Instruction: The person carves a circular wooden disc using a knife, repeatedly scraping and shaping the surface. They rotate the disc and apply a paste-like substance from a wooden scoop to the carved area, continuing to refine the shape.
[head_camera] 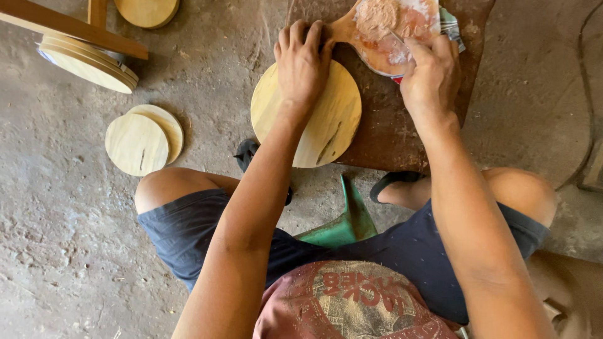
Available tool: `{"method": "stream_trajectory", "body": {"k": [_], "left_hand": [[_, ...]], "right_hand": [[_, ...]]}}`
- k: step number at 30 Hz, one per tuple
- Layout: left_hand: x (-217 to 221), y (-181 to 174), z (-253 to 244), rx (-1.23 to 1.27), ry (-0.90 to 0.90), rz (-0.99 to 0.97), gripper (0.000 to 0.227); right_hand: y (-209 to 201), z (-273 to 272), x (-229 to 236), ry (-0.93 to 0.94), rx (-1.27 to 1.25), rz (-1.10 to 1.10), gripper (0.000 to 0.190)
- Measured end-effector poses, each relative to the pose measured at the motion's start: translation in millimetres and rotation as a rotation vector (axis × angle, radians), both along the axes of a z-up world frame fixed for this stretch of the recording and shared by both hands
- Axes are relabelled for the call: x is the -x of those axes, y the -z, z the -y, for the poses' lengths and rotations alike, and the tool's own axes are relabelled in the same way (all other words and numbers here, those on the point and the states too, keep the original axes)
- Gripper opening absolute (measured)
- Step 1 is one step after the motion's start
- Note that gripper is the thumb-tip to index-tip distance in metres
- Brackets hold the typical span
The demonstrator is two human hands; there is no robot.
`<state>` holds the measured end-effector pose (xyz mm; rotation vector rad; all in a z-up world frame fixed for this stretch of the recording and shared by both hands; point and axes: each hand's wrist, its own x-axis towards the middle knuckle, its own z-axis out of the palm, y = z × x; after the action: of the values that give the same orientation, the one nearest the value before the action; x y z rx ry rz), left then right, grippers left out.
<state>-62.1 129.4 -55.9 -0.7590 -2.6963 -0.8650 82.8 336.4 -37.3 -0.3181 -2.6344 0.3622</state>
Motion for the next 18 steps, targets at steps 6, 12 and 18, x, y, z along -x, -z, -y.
{"method": "stream_trajectory", "body": {"k": [6,12,18], "left_hand": [[-3.4,7.6,-2.3,0.034,-0.013,-0.030,0.038],[-2.2,2.0,18.3,-0.188,-0.103,-0.043,0.061],[-103.3,-13.3,130.4,-0.285,-0.656,0.425,0.088]], "right_hand": [[16.4,3.4,4.3,0.031,0.008,0.073,0.031],[-5.1,4.2,-1.5,0.023,0.411,0.126,0.019],[-51.1,-3.5,-33.7,-0.091,0.332,-0.096,0.016]]}}
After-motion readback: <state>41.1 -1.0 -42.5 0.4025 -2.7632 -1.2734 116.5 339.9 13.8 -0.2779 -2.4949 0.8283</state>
